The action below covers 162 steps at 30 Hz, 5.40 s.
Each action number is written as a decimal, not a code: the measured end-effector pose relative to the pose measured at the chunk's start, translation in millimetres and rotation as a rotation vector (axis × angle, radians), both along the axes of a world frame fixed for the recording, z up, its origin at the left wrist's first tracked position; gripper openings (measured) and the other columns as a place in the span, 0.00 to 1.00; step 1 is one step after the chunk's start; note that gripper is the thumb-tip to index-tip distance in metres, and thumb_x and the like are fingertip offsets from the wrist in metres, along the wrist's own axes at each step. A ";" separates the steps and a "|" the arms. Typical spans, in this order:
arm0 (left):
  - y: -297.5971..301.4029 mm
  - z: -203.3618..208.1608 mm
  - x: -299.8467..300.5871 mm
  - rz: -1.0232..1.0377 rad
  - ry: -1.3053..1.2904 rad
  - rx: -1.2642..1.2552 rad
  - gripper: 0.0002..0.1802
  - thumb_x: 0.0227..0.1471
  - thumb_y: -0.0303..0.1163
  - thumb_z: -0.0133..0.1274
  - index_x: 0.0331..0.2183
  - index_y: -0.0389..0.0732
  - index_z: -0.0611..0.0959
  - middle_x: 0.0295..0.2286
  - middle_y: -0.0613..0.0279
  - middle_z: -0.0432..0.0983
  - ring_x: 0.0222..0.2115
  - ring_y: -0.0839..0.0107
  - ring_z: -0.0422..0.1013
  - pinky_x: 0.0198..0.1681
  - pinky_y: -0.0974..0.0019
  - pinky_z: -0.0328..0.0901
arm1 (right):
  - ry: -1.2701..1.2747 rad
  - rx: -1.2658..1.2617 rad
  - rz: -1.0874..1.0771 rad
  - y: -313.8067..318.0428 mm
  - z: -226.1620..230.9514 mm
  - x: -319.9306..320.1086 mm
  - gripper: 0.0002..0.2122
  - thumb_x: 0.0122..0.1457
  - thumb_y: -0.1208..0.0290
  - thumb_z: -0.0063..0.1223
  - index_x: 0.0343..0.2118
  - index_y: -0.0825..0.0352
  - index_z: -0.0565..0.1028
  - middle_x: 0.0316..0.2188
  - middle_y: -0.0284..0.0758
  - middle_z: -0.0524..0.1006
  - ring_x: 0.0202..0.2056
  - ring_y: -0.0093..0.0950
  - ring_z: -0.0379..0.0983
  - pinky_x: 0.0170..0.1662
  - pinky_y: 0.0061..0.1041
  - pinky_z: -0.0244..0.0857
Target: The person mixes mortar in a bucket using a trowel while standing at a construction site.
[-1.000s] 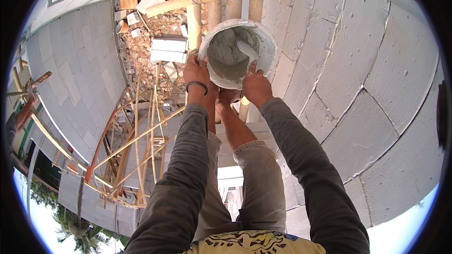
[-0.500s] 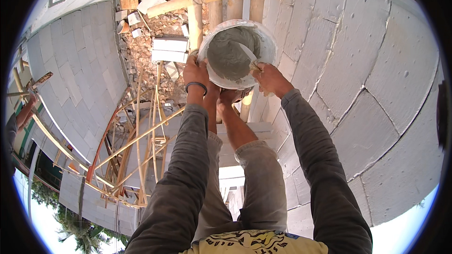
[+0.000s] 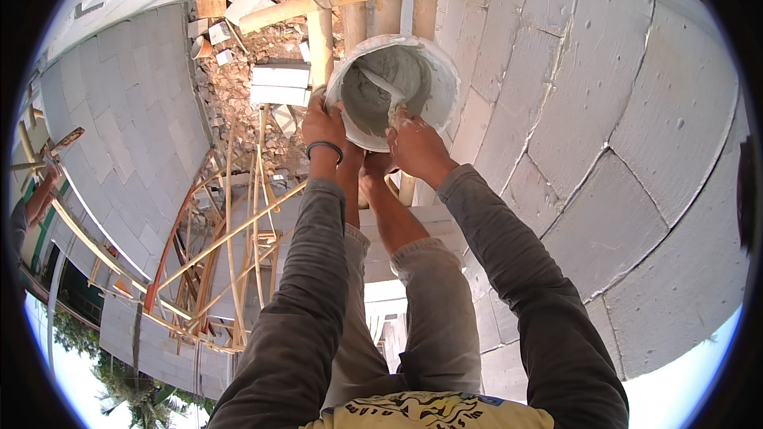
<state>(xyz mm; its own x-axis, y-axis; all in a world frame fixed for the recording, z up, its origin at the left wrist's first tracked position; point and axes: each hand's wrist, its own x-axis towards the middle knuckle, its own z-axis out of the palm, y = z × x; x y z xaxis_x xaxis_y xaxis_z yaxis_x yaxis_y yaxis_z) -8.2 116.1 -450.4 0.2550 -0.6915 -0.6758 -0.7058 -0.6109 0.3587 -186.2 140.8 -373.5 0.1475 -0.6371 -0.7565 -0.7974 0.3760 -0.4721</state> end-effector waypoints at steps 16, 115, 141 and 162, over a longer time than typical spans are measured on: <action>-7.9 8.5 -19.4 0.044 -0.013 -0.026 0.15 0.47 0.36 0.55 0.33 0.35 0.75 0.29 0.45 0.75 0.31 0.50 0.72 0.35 0.55 0.64 | 0.224 -0.197 0.087 41.3 -42.0 -36.9 0.20 0.56 0.68 0.42 0.48 0.78 0.62 0.27 0.51 0.72 0.26 0.45 0.72 0.30 0.38 0.69; 9.9 -6.6 -6.8 -0.060 -0.024 -0.054 0.22 0.47 0.36 0.53 0.43 0.34 0.73 0.36 0.42 0.75 0.39 0.48 0.71 0.43 0.54 0.64 | 0.370 -0.096 0.134 -16.3 33.8 -39.2 0.19 0.50 0.70 0.48 0.44 0.75 0.68 0.30 0.47 0.72 0.32 0.42 0.73 0.33 0.34 0.69; -0.3 2.7 -16.4 -0.067 0.041 -0.018 0.18 0.48 0.36 0.52 0.40 0.38 0.74 0.34 0.46 0.76 0.36 0.49 0.72 0.39 0.54 0.65 | 0.155 -0.099 0.178 -47.6 -24.9 -19.1 0.10 0.51 0.72 0.44 0.29 0.73 0.75 0.24 0.43 0.76 0.28 0.40 0.74 0.32 0.36 0.69; -2.5 -3.6 1.0 0.099 -0.052 -0.028 0.14 0.48 0.35 0.52 0.33 0.35 0.73 0.29 0.41 0.75 0.31 0.46 0.72 0.33 0.52 0.64 | 0.234 -0.327 -0.429 26.0 -25.3 -28.6 0.14 0.60 0.63 0.46 0.41 0.70 0.71 0.35 0.43 0.73 0.36 0.35 0.71 0.41 0.32 0.65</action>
<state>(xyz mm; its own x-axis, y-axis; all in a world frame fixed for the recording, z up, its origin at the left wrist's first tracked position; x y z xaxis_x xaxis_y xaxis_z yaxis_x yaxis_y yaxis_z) -7.1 113.6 -454.0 0.3573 -0.6798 -0.6404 -0.6605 -0.6687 0.3414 -214.8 166.8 -398.8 -0.3221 -0.8088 -0.4919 -0.7032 0.5524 -0.4477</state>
